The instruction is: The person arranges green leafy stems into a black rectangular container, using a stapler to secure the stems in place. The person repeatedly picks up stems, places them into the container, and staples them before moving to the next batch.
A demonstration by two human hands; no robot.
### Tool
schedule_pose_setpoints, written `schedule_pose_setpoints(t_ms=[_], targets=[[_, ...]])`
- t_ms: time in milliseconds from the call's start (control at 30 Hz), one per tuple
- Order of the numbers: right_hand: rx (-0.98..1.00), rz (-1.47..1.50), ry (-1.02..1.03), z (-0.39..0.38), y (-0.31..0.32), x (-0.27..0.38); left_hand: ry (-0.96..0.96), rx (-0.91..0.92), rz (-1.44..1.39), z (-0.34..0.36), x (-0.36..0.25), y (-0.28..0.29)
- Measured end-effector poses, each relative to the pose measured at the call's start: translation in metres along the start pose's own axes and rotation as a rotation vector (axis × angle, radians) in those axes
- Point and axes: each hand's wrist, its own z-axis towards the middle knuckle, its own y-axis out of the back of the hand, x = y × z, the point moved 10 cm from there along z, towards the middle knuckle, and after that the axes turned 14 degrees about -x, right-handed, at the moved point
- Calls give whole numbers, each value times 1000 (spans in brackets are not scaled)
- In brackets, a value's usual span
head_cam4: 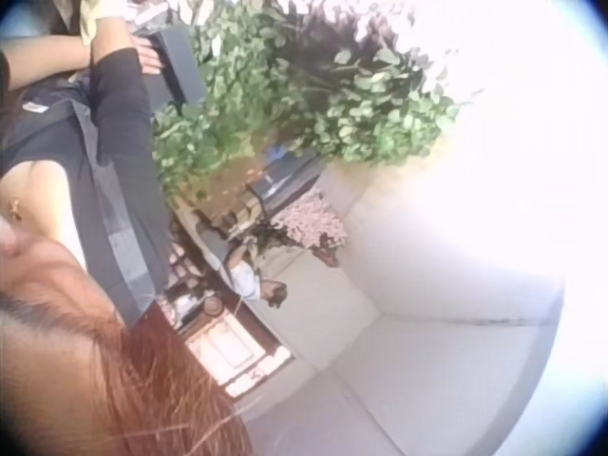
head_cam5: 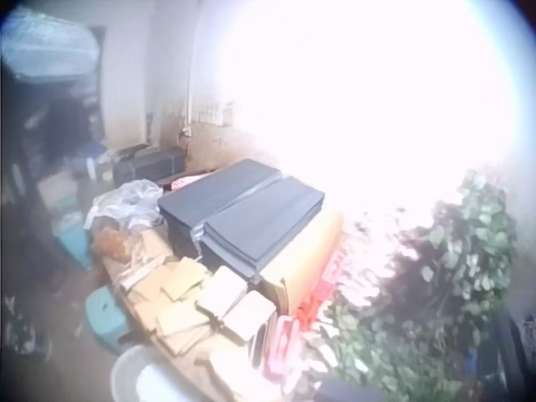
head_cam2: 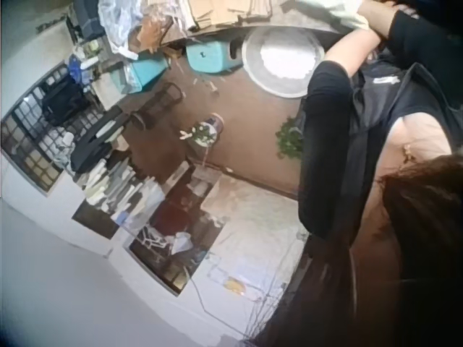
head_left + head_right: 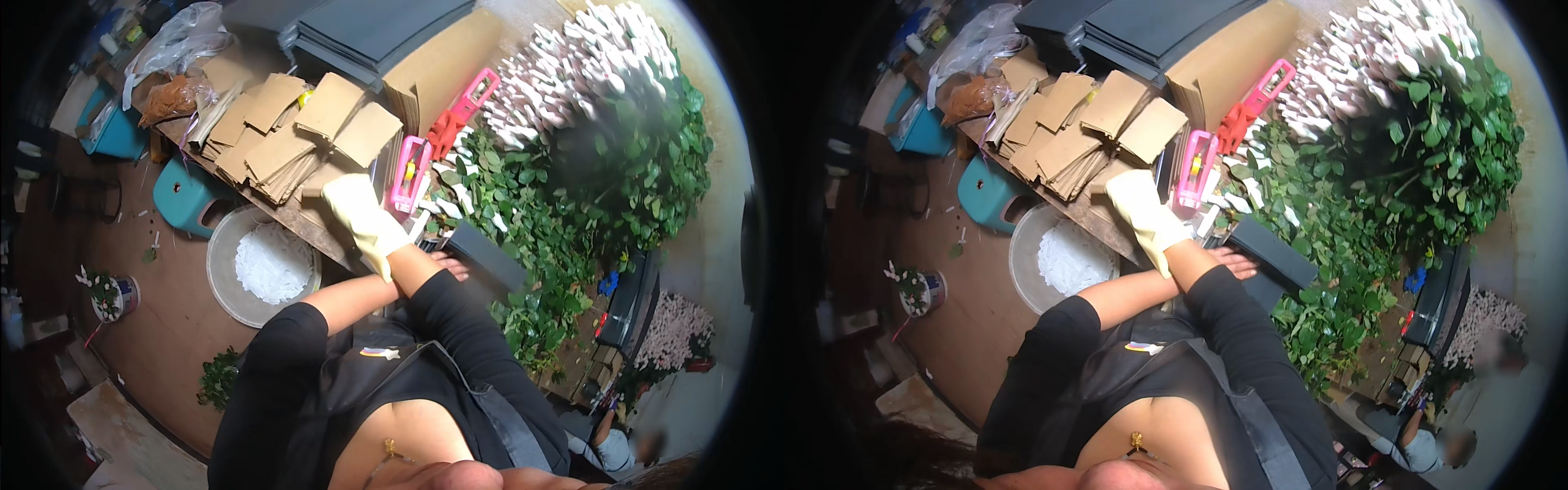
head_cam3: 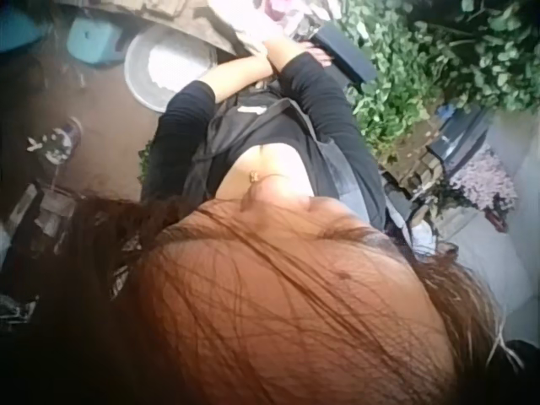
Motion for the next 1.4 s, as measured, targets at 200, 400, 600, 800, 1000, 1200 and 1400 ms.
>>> schedule_pose_setpoints(t_ms=[200, 400, 600, 800, 1000, 1200, 1400], targets=[[-97, 63, -273, 8, 41, -46, 138, -89, -601, -1, 2, 6], [-166, 403, -668, -70, 212, -66, -10, 76, 16, 10, -6, 28], [-82, 863, -1559, -305, 188, -66, 198, 136, -246, 13, -3, 37], [88, 845, -1645, -319, 190, -77, -113, 52, 12, 0, -4, 27], [86, 745, -1574, -316, 187, -78, -71, -48, 128, -26, 29, 96], [120, 628, -1436, -307, 198, -81, -83, -92, -96, 25, -35, 107], [-15, 829, -1266, -230, 276, -109, 100, 82, -6, 17, -28, 83]])
